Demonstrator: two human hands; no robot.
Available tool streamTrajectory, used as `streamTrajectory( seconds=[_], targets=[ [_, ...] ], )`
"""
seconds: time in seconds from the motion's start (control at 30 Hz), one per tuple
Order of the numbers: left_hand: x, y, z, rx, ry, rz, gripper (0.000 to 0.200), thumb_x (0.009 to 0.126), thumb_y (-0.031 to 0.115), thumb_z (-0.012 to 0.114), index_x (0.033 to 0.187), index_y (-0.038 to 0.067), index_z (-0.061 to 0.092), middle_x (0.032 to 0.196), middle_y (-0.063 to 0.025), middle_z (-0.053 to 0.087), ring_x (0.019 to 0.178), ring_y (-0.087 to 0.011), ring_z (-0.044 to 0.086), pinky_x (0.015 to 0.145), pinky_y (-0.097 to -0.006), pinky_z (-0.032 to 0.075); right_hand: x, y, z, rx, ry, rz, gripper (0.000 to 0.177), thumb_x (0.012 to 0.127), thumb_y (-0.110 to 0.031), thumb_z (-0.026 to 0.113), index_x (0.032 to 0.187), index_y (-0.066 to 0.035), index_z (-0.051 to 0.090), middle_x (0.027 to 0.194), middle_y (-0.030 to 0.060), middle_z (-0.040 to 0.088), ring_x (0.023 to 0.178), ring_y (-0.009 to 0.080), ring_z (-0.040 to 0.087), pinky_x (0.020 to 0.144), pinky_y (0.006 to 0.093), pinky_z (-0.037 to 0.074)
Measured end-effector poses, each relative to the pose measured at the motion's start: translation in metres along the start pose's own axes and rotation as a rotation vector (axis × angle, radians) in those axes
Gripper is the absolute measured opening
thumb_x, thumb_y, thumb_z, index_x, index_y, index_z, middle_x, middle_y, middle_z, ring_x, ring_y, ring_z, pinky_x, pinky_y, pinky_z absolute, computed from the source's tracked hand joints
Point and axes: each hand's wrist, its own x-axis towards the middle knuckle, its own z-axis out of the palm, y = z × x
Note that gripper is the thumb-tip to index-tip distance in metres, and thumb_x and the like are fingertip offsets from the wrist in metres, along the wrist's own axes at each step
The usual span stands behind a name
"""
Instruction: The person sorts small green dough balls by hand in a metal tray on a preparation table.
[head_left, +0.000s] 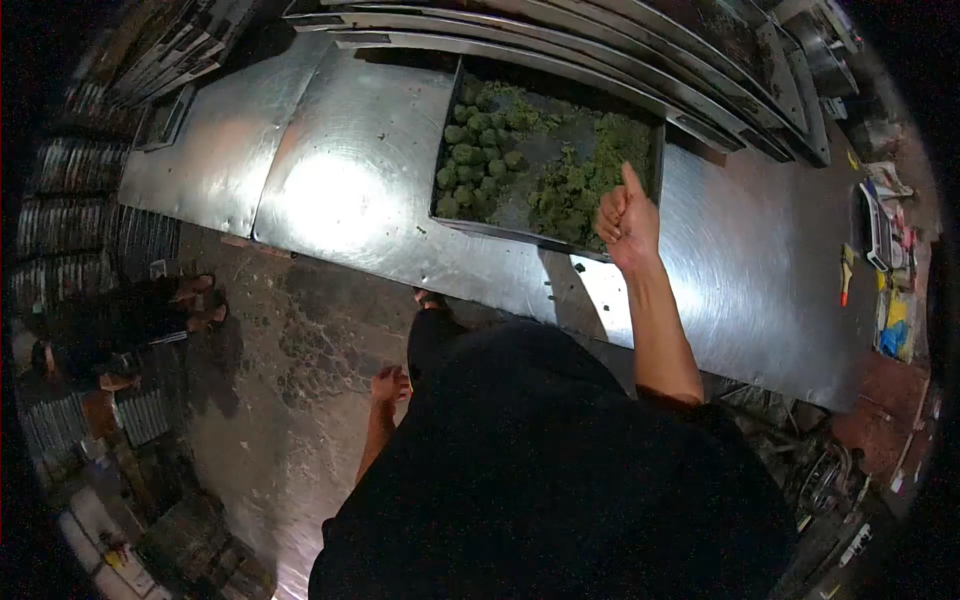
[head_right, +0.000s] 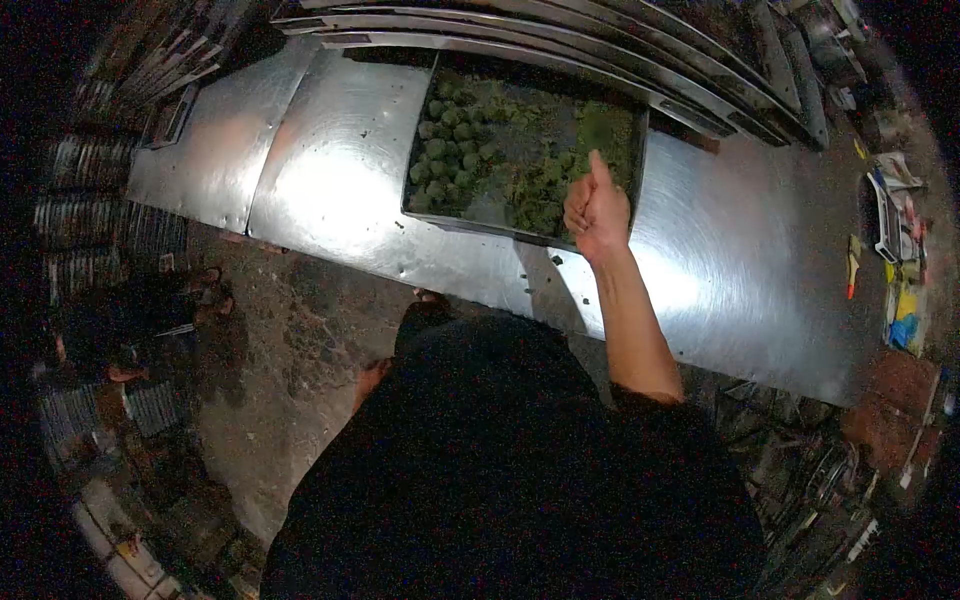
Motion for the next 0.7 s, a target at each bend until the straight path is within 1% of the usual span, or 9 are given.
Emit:
streamTrajectory(
  seconds=[0.13,0.2,0.33,0.4,0.5,0.57,0.63,0.67,0.7],
  targets=[
    [0.016,-0.052,-0.009,-0.31,0.0,-0.251,0.021,0.09,0.024,0.05,0.104,0.012,0.06,0.077,-0.0105,0.064,0.053,-0.0211,0.057,0.037,-0.0313,0.038,0.0,-0.005,0.027,-0.043,-0.008,0.013,0.027,0.093,-0.034,0.051,0.082,-0.009,0.053,0.067,0.0045,0.053,0.055,0.0111,0.046,0.05,0.0245,0.036],
    [0.006,-0.053,-0.022,-1.013,-0.332,-0.183,0.018,0.089,0.023,0.051,0.099,0.011,0.06,0.074,-0.0106,0.063,0.047,-0.021,0.054,0.031,-0.0305,0.029,0.006,-0.005,0.02,-0.081,0.037,0.089,0.027,0.093,-0.034,0.051,0.088,-0.008,0.055,0.071,0.0059,0.056,0.057,0.0118,0.048,0.051,0.0246,0.037],
    [-0.019,-0.082,-0.018,-0.846,-0.288,-0.078,0.019,0.089,0.023,0.052,0.1,0.01,0.06,0.072,-0.008,0.062,0.049,-0.0193,0.055,0.036,-0.0303,0.032,0.026,0.006,0.033,-0.085,0.044,0.15,0.04,0.091,-0.042,0.053,0.066,-0.011,0.047,0.061,0.0026,0.049,0.041,0.0068,0.036,0.036,0.0215,0.025],
    [-0.052,0.044,-0.008,-0.34,0.102,-0.287,0.022,0.089,0.024,0.054,0.1,0.007,0.06,0.073,-0.0067,0.063,0.056,-0.018,0.058,0.044,-0.0309,0.039,0.035,0.012,0.049,-0.157,0.083,0.14,0.049,0.089,-0.046,0.054,0.056,-0.014,0.038,0.056,0.0018,0.042,0.037,0.0068,0.029,0.033,0.024,0.019],
    [-0.023,0.013,-0.011,-0.144,0.08,-0.192,0.025,0.088,0.026,0.055,0.102,0.006,0.059,0.075,-0.0055,0.064,0.062,-0.0173,0.06,0.052,-0.0315,0.043,0.067,0.03,0.054,-0.451,-0.032,0.096,0.045,0.084,-0.047,0.06,0.066,-0.006,0.054,0.063,0.008,0.057,0.041,0.0131,0.044,0.039,0.0289,0.034],
    [0.0,-0.007,-0.022,-0.354,0.015,-0.264,0.026,0.088,0.026,0.055,0.103,0.006,0.059,0.076,-0.0058,0.064,0.063,-0.0173,0.06,0.053,-0.0315,0.044,0.07,0.037,0.088,-1.263,-0.025,-0.192,0.04,0.082,-0.042,0.062,0.086,-0.002,0.064,0.077,0.0137,0.065,0.055,0.0241,0.059,0.054,0.036,0.048],
    [0.005,-0.01,-0.026,-0.554,-0.054,-0.339,0.027,0.088,0.026,0.055,0.105,0.005,0.059,0.076,-0.0062,0.064,0.064,-0.0172,0.06,0.053,-0.0316,0.044,0.072,0.045,0.098,-1.348,-0.088,-0.355,0.039,0.081,-0.04,0.062,0.095,-0.004,0.064,0.085,0.0152,0.066,0.066,0.0278,0.063,0.065,0.0379,0.049],
    [0.002,-0.005,-0.025,-0.384,-0.013,-0.22,0.027,0.088,0.026,0.055,0.106,0.005,0.058,0.077,-0.0065,0.064,0.065,-0.0173,0.06,0.054,-0.0317,0.044,0.074,0.046,0.096,-1.43,-0.157,-0.522,0.04,0.081,-0.037,0.062,0.104,-0.005,0.065,0.093,0.0168,0.067,0.078,0.0314,0.066,0.075,0.0398,0.051],
    [-0.003,0.002,-0.024,-0.213,0.026,-0.098,0.028,0.088,0.027,0.055,0.107,0.005,0.058,0.077,-0.0067,0.064,0.065,-0.0174,0.06,0.055,-0.0319,0.045,0.084,0.043,0.091,-1.206,-0.221,-0.505,0.042,0.08,-0.033,0.061,0.112,-0.006,0.062,0.101,0.0196,0.065,0.093,0.0314,0.064,0.084,0.039,0.049]
  ],
)
